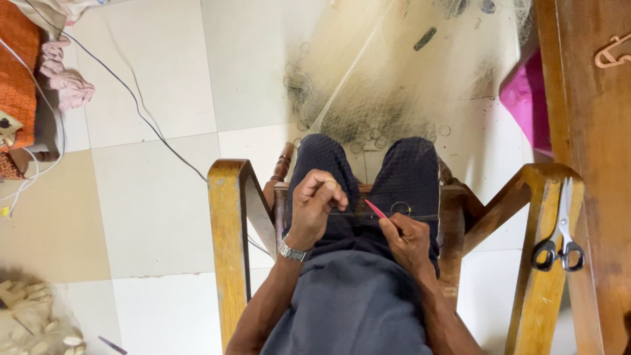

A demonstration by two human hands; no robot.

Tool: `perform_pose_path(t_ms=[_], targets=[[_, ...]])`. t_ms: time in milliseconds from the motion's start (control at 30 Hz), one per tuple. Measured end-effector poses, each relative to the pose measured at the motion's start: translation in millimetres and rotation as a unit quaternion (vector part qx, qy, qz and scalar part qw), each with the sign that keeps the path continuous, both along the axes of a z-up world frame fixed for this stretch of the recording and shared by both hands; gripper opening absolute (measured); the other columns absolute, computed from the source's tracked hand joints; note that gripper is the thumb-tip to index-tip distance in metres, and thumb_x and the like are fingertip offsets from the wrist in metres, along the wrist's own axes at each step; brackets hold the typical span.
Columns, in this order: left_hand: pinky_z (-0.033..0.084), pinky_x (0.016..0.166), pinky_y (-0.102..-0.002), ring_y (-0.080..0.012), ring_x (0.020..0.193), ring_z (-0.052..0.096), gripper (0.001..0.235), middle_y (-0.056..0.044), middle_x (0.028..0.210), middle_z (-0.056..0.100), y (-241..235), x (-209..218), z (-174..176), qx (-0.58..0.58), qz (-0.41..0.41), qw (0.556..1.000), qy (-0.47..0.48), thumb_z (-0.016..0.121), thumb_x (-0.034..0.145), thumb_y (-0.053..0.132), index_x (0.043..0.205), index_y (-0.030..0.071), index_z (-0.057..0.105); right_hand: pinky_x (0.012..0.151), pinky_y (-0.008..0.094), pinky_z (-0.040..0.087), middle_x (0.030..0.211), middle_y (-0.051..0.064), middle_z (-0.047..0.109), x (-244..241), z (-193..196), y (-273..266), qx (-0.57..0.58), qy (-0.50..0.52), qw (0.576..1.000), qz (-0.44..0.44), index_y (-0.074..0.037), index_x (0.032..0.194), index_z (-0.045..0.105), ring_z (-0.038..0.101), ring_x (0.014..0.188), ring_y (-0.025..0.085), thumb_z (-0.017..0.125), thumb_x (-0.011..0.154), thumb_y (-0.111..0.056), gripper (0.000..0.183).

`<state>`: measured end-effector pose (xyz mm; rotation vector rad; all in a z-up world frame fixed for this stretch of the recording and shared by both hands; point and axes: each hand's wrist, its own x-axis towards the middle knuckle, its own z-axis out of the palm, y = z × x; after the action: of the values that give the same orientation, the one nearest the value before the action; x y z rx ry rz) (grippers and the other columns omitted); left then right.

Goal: Repairing a fishing net using a netting needle and scissors to tie knots and trim line

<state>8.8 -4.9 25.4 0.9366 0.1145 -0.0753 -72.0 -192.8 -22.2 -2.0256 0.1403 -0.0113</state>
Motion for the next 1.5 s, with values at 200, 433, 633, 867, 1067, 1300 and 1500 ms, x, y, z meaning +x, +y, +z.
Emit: perform_pose_path(t_ms=[200,433,633,867,1067,1300,1500], targets=[[0.053,0.044,-0.027,-0.0209,0.051,0.061,0.006,-0.012,0.057,0.052,0,-13,-22,0.013,0.007,0.997,0.078,0.05,0.086,-0.003,0.08,0.0,0.051,0.04,0.025,0.031,0.042,0.002,0.039,-1,-1,3,0.106,-0.008,0.988,-0.109,-0.01,0.054,0.053,0.035,0.044,0.008,0.062,0.081,-0.016,0.029],[0.05,0.041,-0.028,-0.0231,0.048,0.059,0.006,-0.015,0.057,0.05,14,-19,-14,0.01,0.006,0.995,0.103,0.051,0.085,-0.003,0.079,0.0,0.051,0.053,0.023,0.041,0.061,0.008,0.057,32,17,-5,0.154,-0.021,0.951,-0.266,-0.006,0.071,0.06,0.048,0.054,0.013,0.051,0.092,-0.009,0.023],[0.052,0.041,-0.029,-0.0228,0.048,0.06,0.005,-0.015,0.056,0.052,30,-47,-9,0.015,-0.024,0.99,0.136,0.05,0.085,-0.004,0.08,-0.003,0.052,0.072,0.036,0.059,0.065,-0.001,0.05,35,43,-41,0.541,-0.096,0.793,-0.264,-0.022,0.115,0.052,0.055,0.059,0.012,0.047,0.096,-0.037,0.025],[0.052,0.043,-0.028,-0.022,0.05,0.059,0.001,-0.015,0.058,0.052,18,-98,-46,-0.04,-0.154,0.951,0.266,0.054,0.083,-0.001,0.083,-0.001,0.053,0.089,0.035,0.045,0.082,-0.001,0.048,42,77,-25,0.656,-0.053,0.73,-0.185,-0.023,0.121,0.058,0.049,0.081,0.013,0.044,0.096,-0.04,0.033],[0.053,0.044,-0.027,-0.0223,0.052,0.061,0.004,-0.015,0.059,0.054,33,-94,-49,-0.039,-0.201,0.943,0.264,0.056,0.083,0.0,0.084,-0.003,0.054,0.09,0.048,0.053,0.092,0.009,0.047,45,34,-31,0.473,-0.224,0.843,-0.127,-0.014,0.115,0.047,0.058,0.076,0.02,0.042,0.097,-0.015,0.019],[0.054,0.045,-0.028,-0.0237,0.053,0.062,0.001,-0.016,0.061,0.055,49,-75,-50,-0.004,-0.048,0.963,0.267,0.054,0.085,0.001,0.085,0.001,0.054,0.081,0.041,0.047,0.083,0.016,0.061,53,64,-38,-0.09,-0.273,0.95,-0.124,0.002,0.09,0.067,0.058,0.071,0.028,0.069,0.086,-0.001,0.005],[0.056,0.05,-0.026,-0.0225,0.063,0.066,0.003,-0.017,0.078,0.063,42,-69,-67,-0.019,-0.021,0.956,0.292,0.054,0.087,0.002,0.087,0.005,0.054,0.083,0.042,0.05,0.089,0.02,0.058,34,27,-66,0.346,-0.16,0.919,-0.099,0.004,0.101,0.058,0.057,0.082,0.026,0.047,0.09,0.002,0.015]])
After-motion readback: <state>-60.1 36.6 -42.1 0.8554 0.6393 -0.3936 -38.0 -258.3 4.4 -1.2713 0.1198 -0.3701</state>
